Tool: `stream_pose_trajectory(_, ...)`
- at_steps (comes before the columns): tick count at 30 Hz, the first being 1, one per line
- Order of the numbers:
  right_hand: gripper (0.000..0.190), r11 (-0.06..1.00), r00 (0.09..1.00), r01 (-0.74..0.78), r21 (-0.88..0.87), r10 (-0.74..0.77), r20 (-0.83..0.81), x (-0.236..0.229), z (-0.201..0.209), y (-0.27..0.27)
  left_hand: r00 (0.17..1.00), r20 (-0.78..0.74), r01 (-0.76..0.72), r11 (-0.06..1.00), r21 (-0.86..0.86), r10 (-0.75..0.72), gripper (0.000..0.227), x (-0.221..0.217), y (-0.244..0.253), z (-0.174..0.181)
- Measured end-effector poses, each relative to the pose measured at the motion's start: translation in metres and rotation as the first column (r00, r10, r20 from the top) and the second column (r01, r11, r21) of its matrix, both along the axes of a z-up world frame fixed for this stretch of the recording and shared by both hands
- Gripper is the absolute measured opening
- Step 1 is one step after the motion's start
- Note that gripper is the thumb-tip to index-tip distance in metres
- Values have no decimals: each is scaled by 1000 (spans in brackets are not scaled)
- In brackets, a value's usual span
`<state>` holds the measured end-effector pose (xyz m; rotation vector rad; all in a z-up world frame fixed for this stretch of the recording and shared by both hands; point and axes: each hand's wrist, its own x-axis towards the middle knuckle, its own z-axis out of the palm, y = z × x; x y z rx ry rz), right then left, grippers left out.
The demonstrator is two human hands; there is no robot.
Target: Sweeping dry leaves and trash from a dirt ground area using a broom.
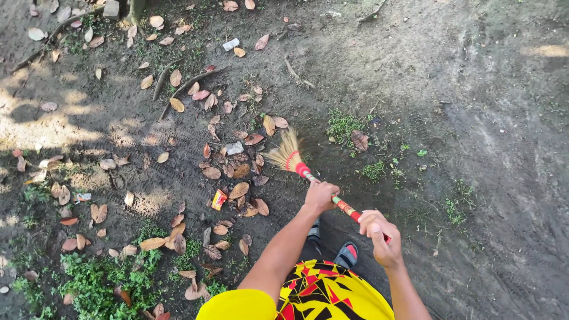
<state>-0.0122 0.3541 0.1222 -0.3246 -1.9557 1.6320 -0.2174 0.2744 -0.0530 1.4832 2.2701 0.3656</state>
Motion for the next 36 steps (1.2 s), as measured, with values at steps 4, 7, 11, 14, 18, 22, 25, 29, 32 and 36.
stream_pose_trajectory(4,46,987,992,70,-144,-84,-98,9,-8,8,1000,-7,-15,997,71,16,17,-8,4,13)
stream_pose_trajectory(7,44,944,969,138,-301,-191,-155,21,2,26,1000,-5,26,994,110,-26,17,-7,26,32)
stream_pose_trajectory(11,46,935,914,294,-200,-336,-227,36,34,37,980,67,165,958,236,-186,26,13,67,58)
stream_pose_trajectory(14,47,906,864,416,-78,-420,-276,44,80,23,940,124,253,892,375,-319,22,46,96,68)
stream_pose_trajectory(18,35,855,850,497,149,-445,-282,43,135,-4,832,203,290,717,634,-516,17,94,127,99)
stream_pose_trajectory(22,29,829,913,406,384,-385,-134,26,135,-1,744,251,304,648,698,-619,24,115,151,74)
stream_pose_trajectory(25,30,845,943,240,478,-320,93,23,83,17,738,241,464,733,497,-630,10,112,168,-14)
stream_pose_trajectory(29,34,938,953,266,221,-290,83,32,37,39,838,24,470,745,473,-544,17,70,152,-34)
stream_pose_trajectory(32,38,943,943,328,-57,-331,-37,42,15,58,861,-43,507,849,149,-507,21,46,147,4)
stream_pose_trajectory(36,42,874,880,363,-323,-435,-191,60,-5,81,916,-44,401,905,145,-399,16,52,162,14)
